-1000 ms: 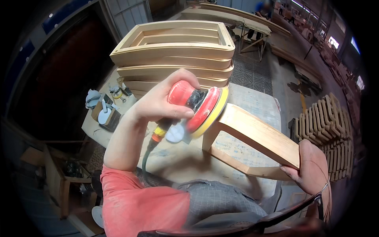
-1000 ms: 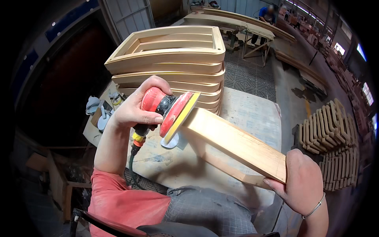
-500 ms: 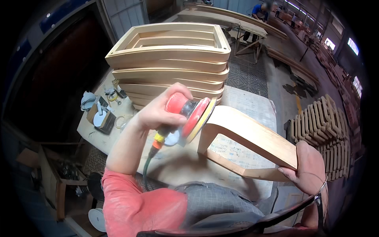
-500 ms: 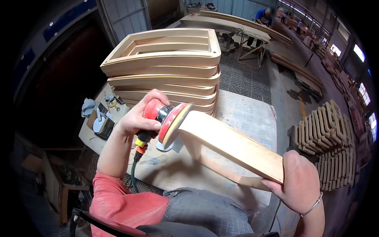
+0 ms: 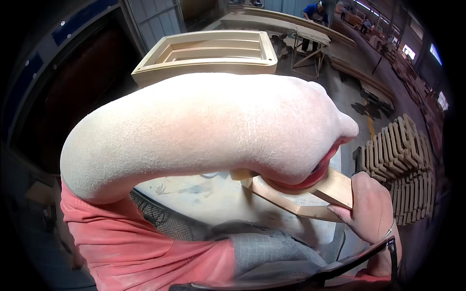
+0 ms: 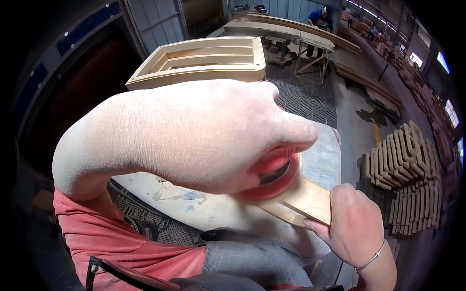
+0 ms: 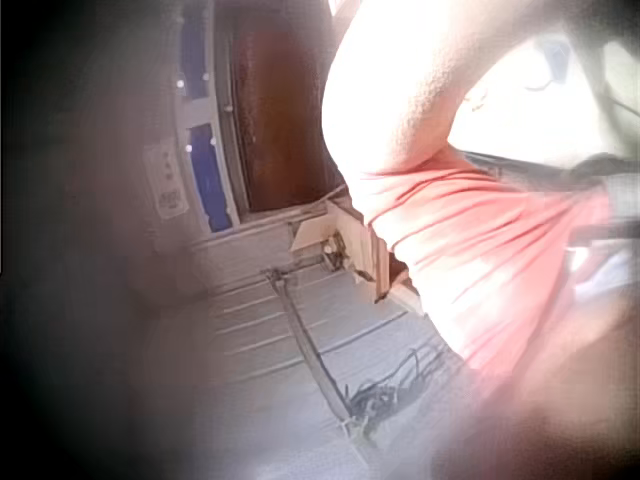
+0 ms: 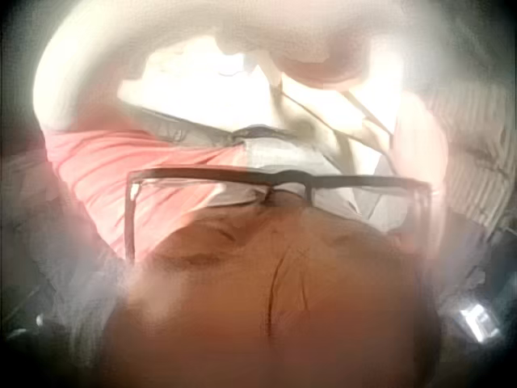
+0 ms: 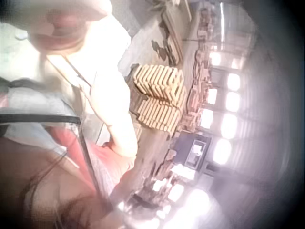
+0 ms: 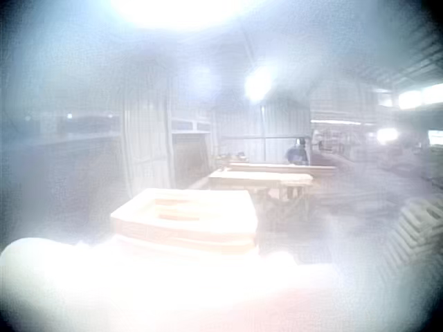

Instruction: The person applies a liquid finish to a wooden frame using a small bottle, then smooths the surface with a power sander. They wipe the frame with a cloth and inspect the finished piece before placing it on a stack of similar frames.

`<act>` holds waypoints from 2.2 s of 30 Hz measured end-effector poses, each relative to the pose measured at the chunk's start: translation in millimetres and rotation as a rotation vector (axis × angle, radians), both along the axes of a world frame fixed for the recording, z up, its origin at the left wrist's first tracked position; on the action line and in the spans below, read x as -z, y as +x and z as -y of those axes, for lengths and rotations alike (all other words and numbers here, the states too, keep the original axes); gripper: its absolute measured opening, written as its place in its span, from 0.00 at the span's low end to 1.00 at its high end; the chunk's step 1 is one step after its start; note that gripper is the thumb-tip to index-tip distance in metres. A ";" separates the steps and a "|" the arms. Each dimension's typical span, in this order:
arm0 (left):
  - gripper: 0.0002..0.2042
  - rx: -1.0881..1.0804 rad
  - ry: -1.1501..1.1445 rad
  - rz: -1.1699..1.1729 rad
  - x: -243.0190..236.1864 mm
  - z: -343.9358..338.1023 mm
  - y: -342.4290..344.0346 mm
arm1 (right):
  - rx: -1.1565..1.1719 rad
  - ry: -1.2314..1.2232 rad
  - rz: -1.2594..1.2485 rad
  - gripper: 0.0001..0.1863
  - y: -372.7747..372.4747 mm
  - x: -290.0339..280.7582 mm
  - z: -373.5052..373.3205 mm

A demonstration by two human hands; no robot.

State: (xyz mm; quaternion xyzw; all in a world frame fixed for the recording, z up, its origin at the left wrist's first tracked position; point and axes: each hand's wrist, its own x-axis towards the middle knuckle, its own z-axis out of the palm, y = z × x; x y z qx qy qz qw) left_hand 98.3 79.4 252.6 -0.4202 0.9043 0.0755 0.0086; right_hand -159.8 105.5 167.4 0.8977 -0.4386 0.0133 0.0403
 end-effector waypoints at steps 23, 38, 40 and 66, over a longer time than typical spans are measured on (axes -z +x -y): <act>0.32 -0.306 0.681 -1.569 242.6 9.2 136.6 | 0.026 -0.083 0.033 0.32 -4.1 11.9 3.4; 0.29 -0.457 0.188 -0.894 336.7 -61.0 81.2 | 0.054 -0.065 0.119 0.38 -37.2 21.1 97.5; 0.27 -0.539 0.248 -0.607 338.2 -56.6 22.5 | 0.056 -0.059 0.125 0.37 -43.6 24.2 102.0; 0.15 -0.521 0.327 -0.142 432.3 48.4 -104.8 | 0.028 0.020 0.221 0.34 -65.7 66.0 99.9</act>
